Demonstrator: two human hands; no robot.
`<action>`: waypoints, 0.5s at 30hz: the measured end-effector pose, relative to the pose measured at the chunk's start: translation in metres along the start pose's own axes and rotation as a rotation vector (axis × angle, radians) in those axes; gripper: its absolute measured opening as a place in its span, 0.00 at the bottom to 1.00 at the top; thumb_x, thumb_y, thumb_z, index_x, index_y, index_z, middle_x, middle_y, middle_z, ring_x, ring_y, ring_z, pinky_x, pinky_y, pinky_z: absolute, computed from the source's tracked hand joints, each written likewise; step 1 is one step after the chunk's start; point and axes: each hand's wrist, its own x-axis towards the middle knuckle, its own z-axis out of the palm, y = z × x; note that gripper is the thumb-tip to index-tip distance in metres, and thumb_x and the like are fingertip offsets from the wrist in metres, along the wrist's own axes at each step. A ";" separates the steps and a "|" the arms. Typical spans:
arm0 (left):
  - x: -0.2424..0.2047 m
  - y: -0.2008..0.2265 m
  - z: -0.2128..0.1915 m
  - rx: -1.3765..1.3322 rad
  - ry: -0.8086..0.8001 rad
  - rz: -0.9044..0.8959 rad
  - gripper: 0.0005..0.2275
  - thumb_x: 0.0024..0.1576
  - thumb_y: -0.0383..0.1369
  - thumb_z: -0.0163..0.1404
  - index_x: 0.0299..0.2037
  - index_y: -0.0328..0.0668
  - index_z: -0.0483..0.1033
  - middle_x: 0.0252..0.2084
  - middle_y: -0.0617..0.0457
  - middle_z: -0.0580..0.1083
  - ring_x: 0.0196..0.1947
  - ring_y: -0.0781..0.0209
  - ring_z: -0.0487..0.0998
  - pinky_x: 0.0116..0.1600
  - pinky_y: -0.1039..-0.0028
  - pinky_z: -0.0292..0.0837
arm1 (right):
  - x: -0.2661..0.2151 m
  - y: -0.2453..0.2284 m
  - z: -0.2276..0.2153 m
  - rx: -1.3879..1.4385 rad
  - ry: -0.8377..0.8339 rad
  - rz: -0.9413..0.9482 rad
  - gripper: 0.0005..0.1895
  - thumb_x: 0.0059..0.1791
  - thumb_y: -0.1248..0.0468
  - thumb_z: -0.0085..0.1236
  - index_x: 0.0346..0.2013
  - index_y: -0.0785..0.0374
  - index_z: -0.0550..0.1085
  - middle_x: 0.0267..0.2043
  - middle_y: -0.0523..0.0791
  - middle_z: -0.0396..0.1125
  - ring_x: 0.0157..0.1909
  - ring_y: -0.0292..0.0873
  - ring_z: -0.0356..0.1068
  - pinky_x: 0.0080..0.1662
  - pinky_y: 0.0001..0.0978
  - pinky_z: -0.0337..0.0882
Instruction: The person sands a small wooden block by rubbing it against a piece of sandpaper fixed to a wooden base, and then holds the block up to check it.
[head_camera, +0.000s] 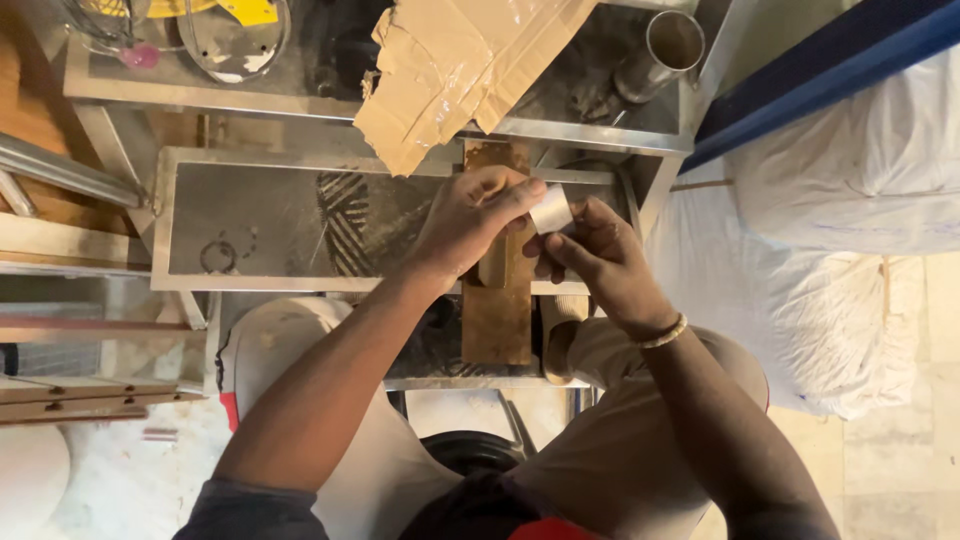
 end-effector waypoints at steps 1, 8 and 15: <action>0.002 -0.003 0.002 -0.095 -0.021 0.027 0.14 0.59 0.44 0.57 0.36 0.38 0.80 0.31 0.61 0.74 0.33 0.74 0.73 0.38 0.81 0.70 | 0.002 0.004 -0.002 -0.013 -0.004 0.015 0.09 0.57 0.68 0.52 0.52 0.64 0.67 0.45 0.48 0.76 0.40 0.35 0.73 0.43 0.29 0.75; 0.028 -0.012 0.004 0.176 0.080 0.138 0.14 0.57 0.43 0.59 0.35 0.38 0.83 0.28 0.60 0.77 0.30 0.75 0.73 0.35 0.80 0.69 | 0.021 0.014 -0.010 -0.046 -0.002 0.047 0.09 0.57 0.70 0.51 0.51 0.64 0.66 0.39 0.43 0.69 0.38 0.34 0.70 0.42 0.28 0.73; 0.045 -0.021 -0.003 0.116 0.035 0.104 0.12 0.57 0.40 0.59 0.40 0.38 0.84 0.35 0.57 0.81 0.35 0.74 0.77 0.41 0.80 0.73 | 0.033 0.018 -0.025 -0.048 0.047 0.021 0.05 0.58 0.71 0.49 0.49 0.65 0.67 0.38 0.44 0.70 0.37 0.34 0.67 0.41 0.28 0.70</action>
